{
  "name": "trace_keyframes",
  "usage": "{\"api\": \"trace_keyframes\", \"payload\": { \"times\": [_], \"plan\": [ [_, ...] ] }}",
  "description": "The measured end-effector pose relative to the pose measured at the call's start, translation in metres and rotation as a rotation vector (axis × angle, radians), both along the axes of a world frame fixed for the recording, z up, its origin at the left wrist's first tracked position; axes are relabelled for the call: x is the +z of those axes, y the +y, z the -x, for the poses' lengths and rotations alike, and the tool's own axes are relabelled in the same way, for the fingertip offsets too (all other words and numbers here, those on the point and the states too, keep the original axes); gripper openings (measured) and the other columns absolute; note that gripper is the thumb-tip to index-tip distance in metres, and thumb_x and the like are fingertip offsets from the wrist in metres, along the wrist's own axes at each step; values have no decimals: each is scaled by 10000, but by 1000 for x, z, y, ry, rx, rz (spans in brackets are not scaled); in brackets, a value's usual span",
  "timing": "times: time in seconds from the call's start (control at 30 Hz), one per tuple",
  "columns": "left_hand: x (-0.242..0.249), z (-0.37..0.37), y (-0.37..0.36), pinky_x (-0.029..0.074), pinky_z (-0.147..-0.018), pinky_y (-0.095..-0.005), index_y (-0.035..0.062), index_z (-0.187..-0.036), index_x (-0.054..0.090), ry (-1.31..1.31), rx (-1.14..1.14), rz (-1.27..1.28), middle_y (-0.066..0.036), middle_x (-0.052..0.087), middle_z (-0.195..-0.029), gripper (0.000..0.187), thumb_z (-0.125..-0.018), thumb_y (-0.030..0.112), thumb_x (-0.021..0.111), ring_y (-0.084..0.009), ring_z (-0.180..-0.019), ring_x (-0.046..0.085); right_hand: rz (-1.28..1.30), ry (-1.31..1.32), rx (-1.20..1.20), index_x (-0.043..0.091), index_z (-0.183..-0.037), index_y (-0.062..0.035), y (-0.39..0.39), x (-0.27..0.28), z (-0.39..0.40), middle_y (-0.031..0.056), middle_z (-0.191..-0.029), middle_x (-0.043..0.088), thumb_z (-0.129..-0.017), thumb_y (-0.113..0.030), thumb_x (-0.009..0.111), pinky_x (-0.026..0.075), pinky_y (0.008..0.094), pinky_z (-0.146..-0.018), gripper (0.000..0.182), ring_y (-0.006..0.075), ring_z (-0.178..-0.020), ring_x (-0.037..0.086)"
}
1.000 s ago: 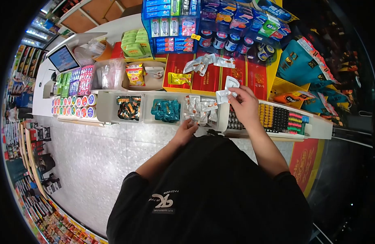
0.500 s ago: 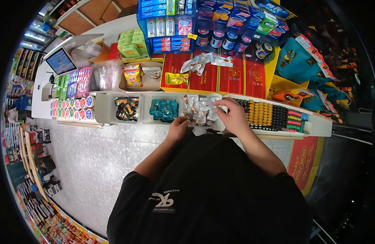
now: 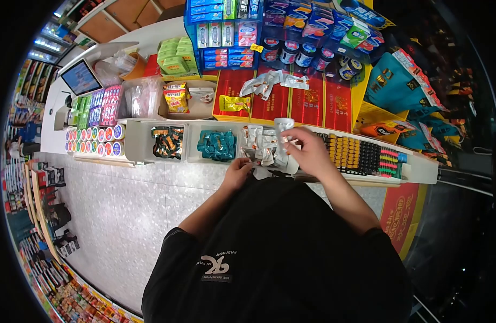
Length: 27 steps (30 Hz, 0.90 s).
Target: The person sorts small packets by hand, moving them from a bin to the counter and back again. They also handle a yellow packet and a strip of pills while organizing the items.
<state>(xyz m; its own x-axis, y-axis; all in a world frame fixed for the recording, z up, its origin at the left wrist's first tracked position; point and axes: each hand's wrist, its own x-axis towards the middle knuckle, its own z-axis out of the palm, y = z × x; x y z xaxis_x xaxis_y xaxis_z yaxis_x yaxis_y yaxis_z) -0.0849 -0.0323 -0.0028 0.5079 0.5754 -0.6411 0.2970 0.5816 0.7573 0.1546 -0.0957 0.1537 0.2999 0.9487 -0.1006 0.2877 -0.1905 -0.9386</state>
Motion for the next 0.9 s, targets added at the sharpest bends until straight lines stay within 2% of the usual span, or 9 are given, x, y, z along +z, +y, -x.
{"api": "trace_keyframes", "payload": {
  "times": [0.07, 0.1, 0.27, 0.5, 0.57, 0.6, 0.67, 0.8, 0.9],
  "plan": [
    [-1, 0, 0, 458, -613, -232, -12, -1255, 489, 0, 17, -23, -51, 603, -877, 390, -933, 168, 617, -94, -714, 553, 9, -378, 140, 669, -1116, -90, 0, -2, 10, 135, -1209, 619, -876, -96, 657, 480, 340, -920, 240, 252, -1114, 611],
    [1, 0, 1, 458, -613, -232, -12, -1255, 489, 2, 20, -25, -51, 603, -877, 390, -933, 168, 617, -94, -714, 553, 96, -314, 123, 675, -1141, -126, 0, 1, 11, 176, -1295, 582, -874, -117, 651, 423, 395, -1023, 268, 330, -1259, 520],
    [12, -7, 2, 477, -644, -252, -40, -1336, 433, 21, 1, -38, -80, 635, -885, 525, -905, 170, 650, -116, -746, 576, -103, -360, -82, 673, -1118, -86, 28, -6, -28, 172, -1254, 594, -853, -135, 657, 449, 391, -1002, 269, 337, -1201, 548],
    [19, -11, -2, 512, -698, -312, -16, -1337, 455, 40, -64, -178, -121, 652, -963, 533, -886, 176, 663, -177, -806, 625, 17, -934, -44, 607, -1229, -65, 102, -26, -77, 155, -1309, 567, -834, -162, 637, 439, 440, -1006, 408, 346, -1202, 538],
    [48, -16, 4, 522, -775, -379, 22, -1292, 514, 117, -273, -678, -148, 639, -1022, 504, -847, 185, 685, -274, -885, 641, 6, -1092, -54, 624, -1212, -91, 110, -42, -75, 136, -1261, 602, -850, -177, 597, 428, 446, -986, 373, 312, -1179, 553],
    [65, -21, 9, 522, -775, -379, 22, -1292, 514, 120, -270, -681, -148, 639, -1022, 504, -847, 185, 685, -274, -885, 641, 1, -1090, -53, 624, -1212, -91, 110, -44, -73, 136, -1261, 602, -850, -177, 597, 428, 446, -986, 373, 312, -1179, 553],
    [98, -37, 28, 507, -833, -428, 54, -1240, 557, 146, -347, -1201, -162, 614, -1065, 479, -806, 196, 701, -342, -963, 611, 98, -1120, -94, 622, -1206, -109, 108, -48, -71, 110, -1170, 643, -851, -180, 599, 424, 448, -961, 362, 302, -1120, 575],
    [121, -68, 84, 494, -853, -452, 63, -1218, 568, 200, -224, -1525, -166, 603, -1082, 474, -786, 195, 711, -364, -993, 594, 64, -966, -197, 636, -1170, -137, 91, -31, -63, 95, -1096, 653, -822, -273, 667, 417, 451, -942, 375, 299, -1072, 582],
    [122, -71, 115, 475, -895, -454, 64, -1215, 575, 249, -141, -1494, -181, 601, -1133, 485, -772, 192, 723, -371, -1020, 581, -170, -783, -66, 637, -1119, -137, 65, 1, -42, 92, -991, 661, -786, -294, 718, 461, 442, -849, 377, 297, -939, 623]
  ]
}}
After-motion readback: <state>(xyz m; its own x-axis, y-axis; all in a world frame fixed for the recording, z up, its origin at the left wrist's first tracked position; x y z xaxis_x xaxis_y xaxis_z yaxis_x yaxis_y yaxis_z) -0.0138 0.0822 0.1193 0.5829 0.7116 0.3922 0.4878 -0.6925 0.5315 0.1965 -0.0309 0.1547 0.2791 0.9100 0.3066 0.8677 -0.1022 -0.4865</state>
